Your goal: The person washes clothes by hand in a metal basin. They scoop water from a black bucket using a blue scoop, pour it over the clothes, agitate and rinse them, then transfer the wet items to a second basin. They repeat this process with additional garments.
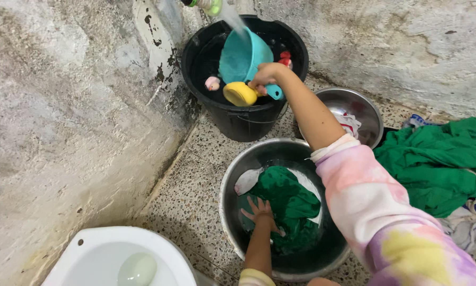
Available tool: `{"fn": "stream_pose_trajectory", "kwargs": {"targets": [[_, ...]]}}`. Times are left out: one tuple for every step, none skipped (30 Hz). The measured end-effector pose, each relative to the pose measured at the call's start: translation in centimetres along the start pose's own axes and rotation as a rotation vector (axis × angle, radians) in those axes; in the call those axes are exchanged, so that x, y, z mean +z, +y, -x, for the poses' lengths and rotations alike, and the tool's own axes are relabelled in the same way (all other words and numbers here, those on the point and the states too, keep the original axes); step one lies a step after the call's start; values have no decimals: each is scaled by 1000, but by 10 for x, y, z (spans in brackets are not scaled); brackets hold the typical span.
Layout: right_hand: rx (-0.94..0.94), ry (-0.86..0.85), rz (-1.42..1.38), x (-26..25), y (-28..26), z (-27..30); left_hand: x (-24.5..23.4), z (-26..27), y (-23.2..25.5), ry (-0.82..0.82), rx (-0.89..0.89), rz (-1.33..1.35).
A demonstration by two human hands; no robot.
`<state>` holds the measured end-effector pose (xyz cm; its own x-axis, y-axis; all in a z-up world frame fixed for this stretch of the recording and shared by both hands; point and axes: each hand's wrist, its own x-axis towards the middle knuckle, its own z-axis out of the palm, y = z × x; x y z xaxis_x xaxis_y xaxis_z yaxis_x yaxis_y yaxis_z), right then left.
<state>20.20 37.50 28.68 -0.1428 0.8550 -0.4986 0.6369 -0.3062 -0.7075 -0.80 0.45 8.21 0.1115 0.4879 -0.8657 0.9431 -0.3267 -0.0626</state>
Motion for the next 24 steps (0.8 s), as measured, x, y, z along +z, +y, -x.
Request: {"fn": "stream_pose_trajectory", "kwargs": {"targets": [[-26, -39, -102, 0, 7, -8, -1, 1, 0, -7, -1, -6], [-51, -76, -205, 0, 14, -16, -3, 2, 0, 0, 0, -7], [-71, -83, -326, 2, 20, -24, -3, 3, 0, 6, 0, -9], [-89, -90, -447, 4, 26, -31, -4, 4, 0, 12, 1, -10], [-107, -96, -568, 5, 30, -37, -4, 5, 1, 8, 2, -9], [-94, -169, -755, 6, 34, -40, -5, 5, 1, 4, 1, -7], [-80, -242, -941, 7, 38, -42, -4, 4, 2, 1, 0, -5], [-65, -315, -1127, 7, 39, -42, -3, 2, 1, -1, 0, -7], [-106, -262, -1112, 8, 41, -39, -1, 1, 1, -3, -1, -8], [-150, -210, -1096, 11, 45, -34, 0, -1, 2, -3, -2, -10], [-193, -158, -1080, 14, 48, -29, 1, -4, 2, 3, -7, -20], [-235, -118, -1055, 16, 49, -23, 3, -6, 2, 6, -8, -28], [-276, -78, -1030, 18, 50, -16, 4, -9, 3, 8, -9, -36], [-316, -36, -1003, 19, 52, -9, 5, -11, 3, 7, -11, -37], [-324, -39, -1030, 18, 53, -3, 6, -14, 3, 6, -13, -38], [-330, -42, -1056, 16, 53, 4, 8, -16, 3, 4, -13, -38], [-337, -45, -1082, 13, 52, 12, 9, -16, 4, 15, -3, -23], [-349, -29, -1083, 12, 50, 18, 10, -16, 3, 24, 5, -13], [-361, -13, -1084, 9, 48, 25, 11, -15, 1, 34, 12, -3], [-373, 2, -1081, 6, 46, 33, 11, -15, -1, 31, 11, -3], [-379, 10, -1091, 5, 44, 41, 11, -14, -2, 29, 10, -3], [-384, 16, -1098, 1, 42, 50, 10, -14, -1, 27, 10, 0], [-390, 23, -1106, -4, 40, 59, 9, -13, 1, 16, 20, 7], [-367, 48, -1105, -9, 39, 69, 8, -13, 0, 3, 26, 8]]}}
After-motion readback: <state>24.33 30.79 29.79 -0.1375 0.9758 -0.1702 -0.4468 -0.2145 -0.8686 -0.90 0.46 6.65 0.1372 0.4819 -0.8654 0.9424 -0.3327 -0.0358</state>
